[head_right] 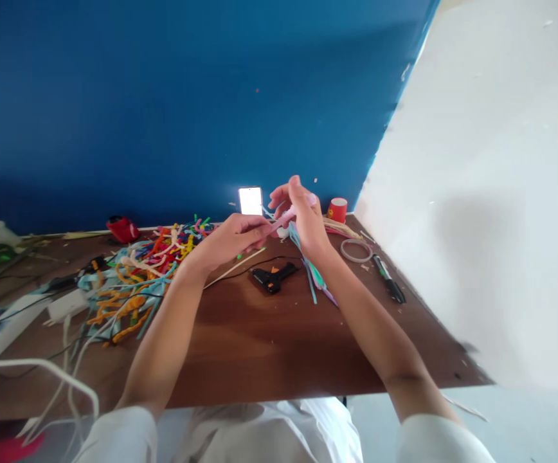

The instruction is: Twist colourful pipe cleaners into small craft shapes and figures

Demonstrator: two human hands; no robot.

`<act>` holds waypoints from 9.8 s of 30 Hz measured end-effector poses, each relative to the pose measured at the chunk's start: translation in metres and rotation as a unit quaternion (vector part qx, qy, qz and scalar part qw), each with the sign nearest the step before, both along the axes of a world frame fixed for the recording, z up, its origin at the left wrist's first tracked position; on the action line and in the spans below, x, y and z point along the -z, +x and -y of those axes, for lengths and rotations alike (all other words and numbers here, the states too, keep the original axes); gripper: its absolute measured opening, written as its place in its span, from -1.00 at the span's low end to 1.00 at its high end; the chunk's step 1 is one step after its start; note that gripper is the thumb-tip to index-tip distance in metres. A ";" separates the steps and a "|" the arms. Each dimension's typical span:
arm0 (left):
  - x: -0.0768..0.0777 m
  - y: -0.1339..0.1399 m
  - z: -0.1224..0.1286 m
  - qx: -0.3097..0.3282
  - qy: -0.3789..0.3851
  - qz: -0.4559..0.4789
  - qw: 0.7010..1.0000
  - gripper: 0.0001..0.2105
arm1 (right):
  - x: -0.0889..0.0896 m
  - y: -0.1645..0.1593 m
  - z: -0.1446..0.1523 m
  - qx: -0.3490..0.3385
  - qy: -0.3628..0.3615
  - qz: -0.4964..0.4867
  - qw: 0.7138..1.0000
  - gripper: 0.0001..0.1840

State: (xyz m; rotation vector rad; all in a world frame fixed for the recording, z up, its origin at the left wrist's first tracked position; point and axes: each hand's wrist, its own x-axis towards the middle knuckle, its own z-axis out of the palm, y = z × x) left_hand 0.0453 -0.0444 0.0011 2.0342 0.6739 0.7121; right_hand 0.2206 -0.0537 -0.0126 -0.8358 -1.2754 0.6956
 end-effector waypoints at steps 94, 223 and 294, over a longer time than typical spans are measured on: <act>0.011 -0.045 -0.047 -0.215 0.124 -0.221 0.943 -0.46 | -0.018 0.033 0.019 0.107 0.008 0.204 0.973 -0.72; -0.004 -0.008 -0.004 -0.142 0.214 0.047 0.965 -0.69 | -0.001 -0.004 0.016 0.028 0.081 0.146 0.986 -0.87; 0.006 0.005 -0.008 -0.192 0.208 0.081 0.956 -0.78 | 0.012 -0.007 -0.001 -0.062 -0.024 0.048 0.997 -0.76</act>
